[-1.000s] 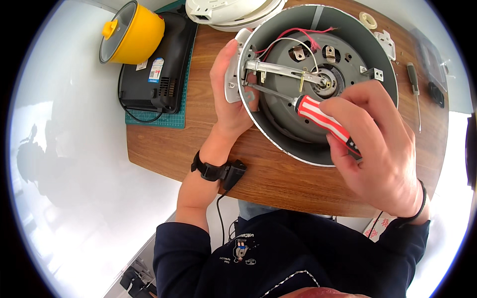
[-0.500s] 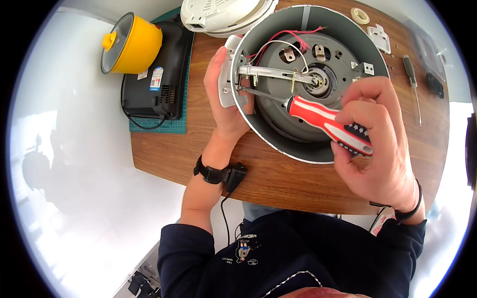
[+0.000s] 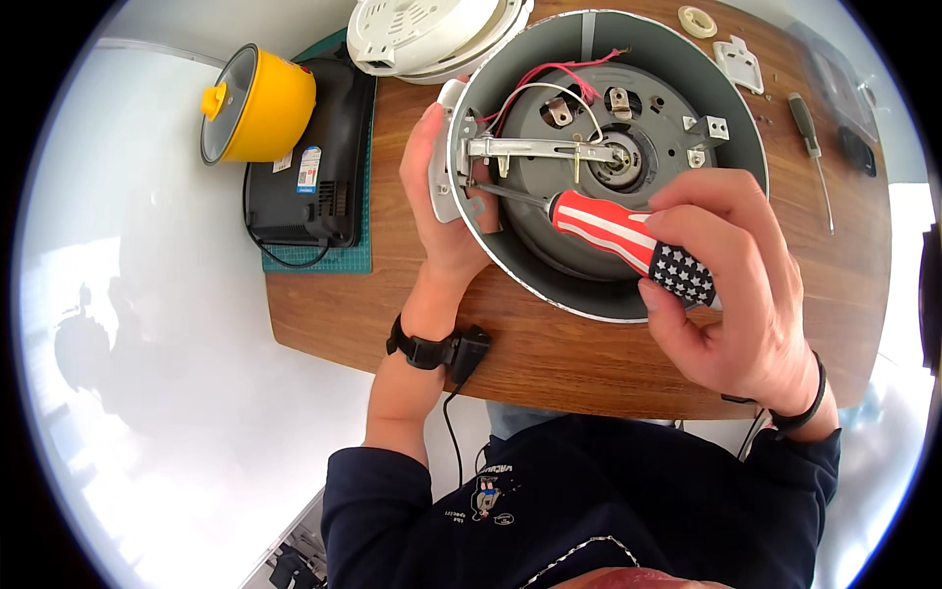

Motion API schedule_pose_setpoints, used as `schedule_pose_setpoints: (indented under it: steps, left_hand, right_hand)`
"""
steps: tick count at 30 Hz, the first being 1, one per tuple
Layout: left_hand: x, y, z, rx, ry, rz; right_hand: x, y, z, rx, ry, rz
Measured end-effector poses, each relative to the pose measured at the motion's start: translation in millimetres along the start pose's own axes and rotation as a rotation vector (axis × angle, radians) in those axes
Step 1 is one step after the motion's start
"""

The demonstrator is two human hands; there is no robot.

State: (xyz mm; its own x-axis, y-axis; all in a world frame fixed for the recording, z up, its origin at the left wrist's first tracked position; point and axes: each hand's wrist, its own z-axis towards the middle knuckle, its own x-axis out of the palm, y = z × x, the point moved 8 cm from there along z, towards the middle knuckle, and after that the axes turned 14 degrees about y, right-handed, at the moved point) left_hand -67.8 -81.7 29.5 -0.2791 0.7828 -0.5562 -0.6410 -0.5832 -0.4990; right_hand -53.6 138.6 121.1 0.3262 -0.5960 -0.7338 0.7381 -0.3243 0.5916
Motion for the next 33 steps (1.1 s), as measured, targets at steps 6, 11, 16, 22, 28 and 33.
schedule_pose_setpoints:
  steps: [6,11,16,22,28,33]
  left_hand:
    - [-0.6,-5.3,3.2,0.024,0.017,0.002]
    - [-1.6,-6.2,5.9,0.067,0.027,-0.031]
    - [-1.0,-0.3,1.8,0.054,0.03,-0.086]
    - [-1.2,0.0,3.5,0.043,0.013,-0.086]
    - [-1.1,-1.5,4.9,0.057,0.008,-0.114]
    - [-0.4,-0.9,5.3,0.06,0.02,-0.088]
  right_hand:
    - [1.2,0.6,-2.4,0.004,0.002,-0.069]
    - [0.6,1.5,-3.1,-0.021,-0.038,-0.083]
    - [-1.0,2.4,-2.6,-0.029,-0.051,-0.091]
    - [-2.8,5.1,-3.4,-0.071,-0.079,-0.11]
    - [-2.0,4.7,-3.9,-0.078,-0.105,-0.114]
    - [-1.5,1.9,-4.3,-0.085,-0.123,-0.111]
